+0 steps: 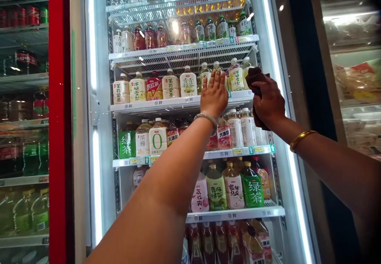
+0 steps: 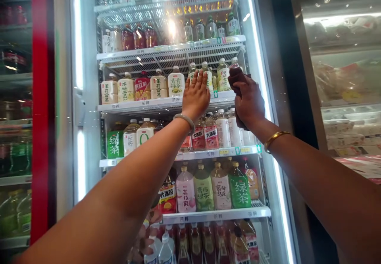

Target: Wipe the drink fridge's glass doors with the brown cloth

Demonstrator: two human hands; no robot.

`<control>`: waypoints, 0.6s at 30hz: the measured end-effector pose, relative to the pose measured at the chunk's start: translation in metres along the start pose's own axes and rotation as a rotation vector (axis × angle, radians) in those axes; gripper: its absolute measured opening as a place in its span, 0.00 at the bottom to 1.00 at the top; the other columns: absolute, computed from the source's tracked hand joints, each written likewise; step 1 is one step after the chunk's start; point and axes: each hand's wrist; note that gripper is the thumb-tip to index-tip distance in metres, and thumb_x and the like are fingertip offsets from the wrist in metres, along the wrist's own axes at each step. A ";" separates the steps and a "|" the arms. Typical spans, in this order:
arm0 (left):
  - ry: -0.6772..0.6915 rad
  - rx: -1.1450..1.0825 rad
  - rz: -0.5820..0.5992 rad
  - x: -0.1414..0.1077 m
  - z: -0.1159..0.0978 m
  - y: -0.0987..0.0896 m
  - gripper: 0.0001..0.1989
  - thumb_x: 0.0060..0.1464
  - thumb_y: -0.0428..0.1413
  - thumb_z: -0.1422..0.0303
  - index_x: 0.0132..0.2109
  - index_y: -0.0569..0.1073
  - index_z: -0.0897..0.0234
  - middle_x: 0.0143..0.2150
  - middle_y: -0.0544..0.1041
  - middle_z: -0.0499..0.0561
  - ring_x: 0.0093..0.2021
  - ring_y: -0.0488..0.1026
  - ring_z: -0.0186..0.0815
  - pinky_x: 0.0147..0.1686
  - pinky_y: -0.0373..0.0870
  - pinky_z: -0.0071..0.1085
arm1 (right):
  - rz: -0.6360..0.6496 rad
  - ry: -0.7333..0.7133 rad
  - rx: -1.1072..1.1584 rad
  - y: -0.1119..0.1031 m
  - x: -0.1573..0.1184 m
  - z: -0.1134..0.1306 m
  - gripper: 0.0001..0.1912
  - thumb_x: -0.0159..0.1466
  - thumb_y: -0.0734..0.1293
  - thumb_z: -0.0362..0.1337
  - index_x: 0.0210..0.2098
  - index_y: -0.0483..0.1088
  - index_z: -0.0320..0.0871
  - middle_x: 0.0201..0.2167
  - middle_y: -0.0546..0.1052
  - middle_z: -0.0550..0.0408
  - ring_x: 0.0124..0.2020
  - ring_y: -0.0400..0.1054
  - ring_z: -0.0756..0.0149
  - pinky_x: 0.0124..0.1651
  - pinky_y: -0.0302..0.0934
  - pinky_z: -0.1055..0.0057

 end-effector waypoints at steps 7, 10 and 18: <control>0.170 0.026 0.030 0.002 0.013 0.006 0.33 0.69 0.42 0.67 0.77 0.51 0.69 0.81 0.48 0.56 0.81 0.42 0.41 0.79 0.34 0.49 | 0.006 0.022 -0.061 0.001 0.015 -0.011 0.21 0.64 0.69 0.31 0.56 0.76 0.45 0.66 0.71 0.45 0.70 0.63 0.54 0.63 0.62 0.60; 0.353 0.104 0.047 0.005 0.021 0.021 0.34 0.70 0.44 0.60 0.78 0.52 0.66 0.80 0.50 0.56 0.80 0.44 0.43 0.78 0.37 0.48 | -0.039 -0.054 -0.041 0.019 0.024 -0.016 0.20 0.67 0.66 0.37 0.57 0.76 0.40 0.65 0.72 0.47 0.70 0.62 0.54 0.64 0.59 0.59; 0.571 0.144 0.049 -0.066 -0.010 -0.019 0.33 0.70 0.45 0.57 0.75 0.58 0.66 0.77 0.59 0.52 0.80 0.42 0.53 0.78 0.35 0.53 | -0.005 -0.268 0.019 -0.020 -0.048 0.055 0.28 0.75 0.56 0.44 0.70 0.63 0.40 0.76 0.54 0.50 0.77 0.48 0.51 0.75 0.46 0.53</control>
Point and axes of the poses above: each hand's wrist, its own x-axis towards the middle knuckle, its own y-axis out of the palm, z = x × y
